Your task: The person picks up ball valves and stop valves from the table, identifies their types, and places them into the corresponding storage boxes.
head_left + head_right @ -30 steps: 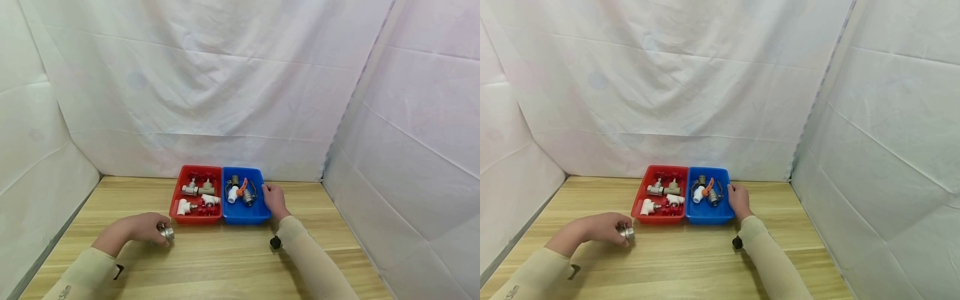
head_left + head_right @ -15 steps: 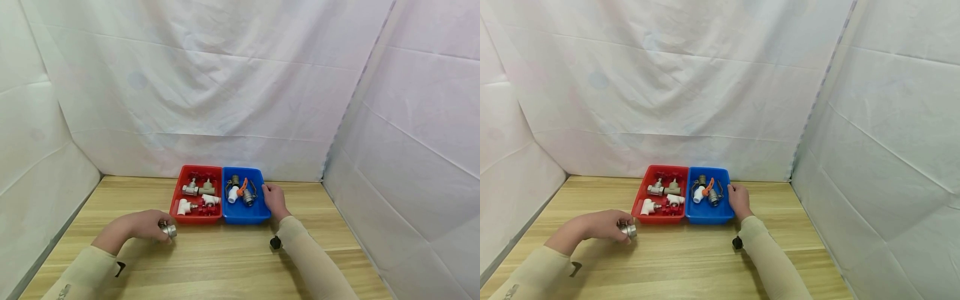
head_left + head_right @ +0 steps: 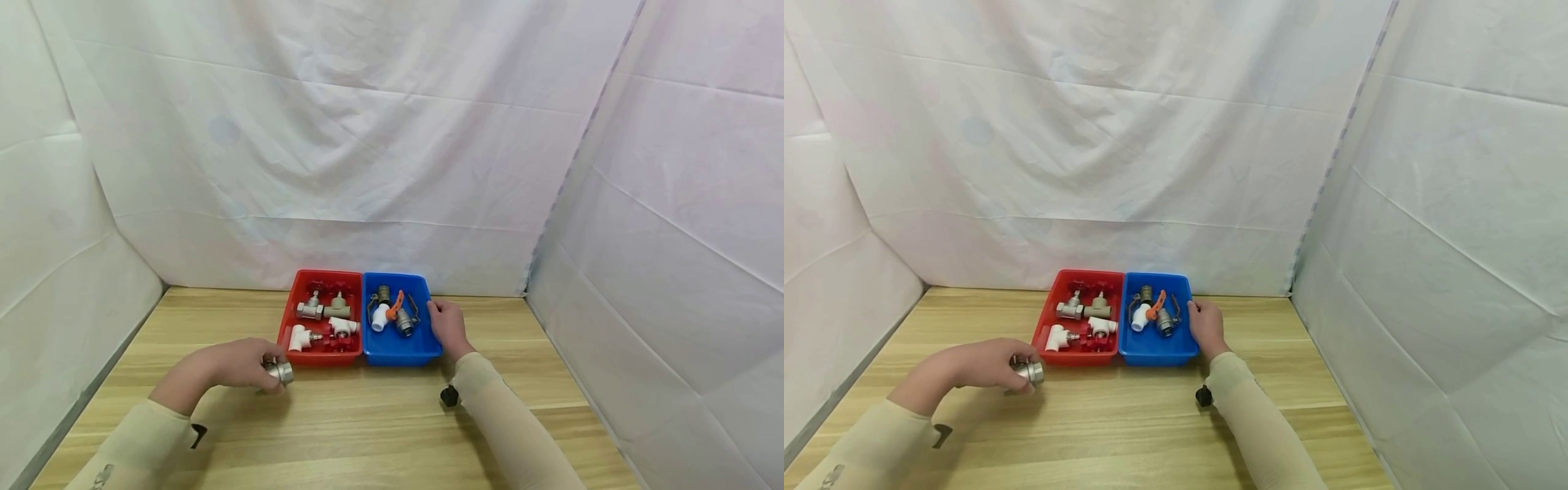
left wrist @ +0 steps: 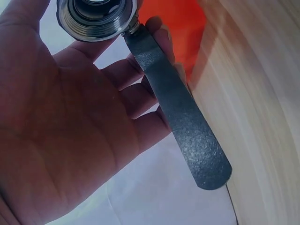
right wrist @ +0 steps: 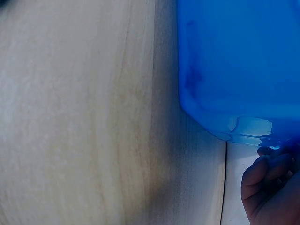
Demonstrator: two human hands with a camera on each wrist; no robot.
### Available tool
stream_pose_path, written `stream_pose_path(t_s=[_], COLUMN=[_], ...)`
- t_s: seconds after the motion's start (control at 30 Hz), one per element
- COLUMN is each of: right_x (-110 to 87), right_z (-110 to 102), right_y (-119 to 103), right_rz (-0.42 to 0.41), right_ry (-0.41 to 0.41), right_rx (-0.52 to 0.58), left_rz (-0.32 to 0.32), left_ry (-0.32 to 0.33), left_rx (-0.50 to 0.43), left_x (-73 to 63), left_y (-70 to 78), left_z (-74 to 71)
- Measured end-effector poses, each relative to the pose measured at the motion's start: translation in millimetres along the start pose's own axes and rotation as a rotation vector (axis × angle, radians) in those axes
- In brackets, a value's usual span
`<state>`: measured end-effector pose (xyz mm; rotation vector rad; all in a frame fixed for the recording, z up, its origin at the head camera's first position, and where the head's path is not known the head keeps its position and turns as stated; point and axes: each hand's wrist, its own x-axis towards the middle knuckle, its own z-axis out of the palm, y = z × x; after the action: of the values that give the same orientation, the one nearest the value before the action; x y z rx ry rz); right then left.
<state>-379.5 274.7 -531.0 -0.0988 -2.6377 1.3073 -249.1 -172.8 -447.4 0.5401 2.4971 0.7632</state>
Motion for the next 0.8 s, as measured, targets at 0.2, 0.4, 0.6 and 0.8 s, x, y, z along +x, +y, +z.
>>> stream_pose_path(t_s=[0.2, 0.4, 0.6, 0.8], right_x=[1.7, 1.6, 0.9, 0.2], right_z=[2, 2, 1, 0], right_y=[1, 0, -1, -1], right_rz=[-0.024, -0.025, -0.01, -0.004], right_ry=[0.005, 0.002, -0.007, -0.007], right_rx=[0.01, 0.012, 0.01, 0.004], left_rz=[0.048, 0.084, 0.096, 0.115], left_ry=[0.006, 0.022, 0.043, 0.048], left_rx=[-0.006, 0.02, 0.035, 0.035], left_x=[-0.5, 0.1, 0.1, -1.6], left_y=[7.1, 11.8, 13.7, 15.1], left_z=[-3.6, -6.5, -8.4, -10.3])
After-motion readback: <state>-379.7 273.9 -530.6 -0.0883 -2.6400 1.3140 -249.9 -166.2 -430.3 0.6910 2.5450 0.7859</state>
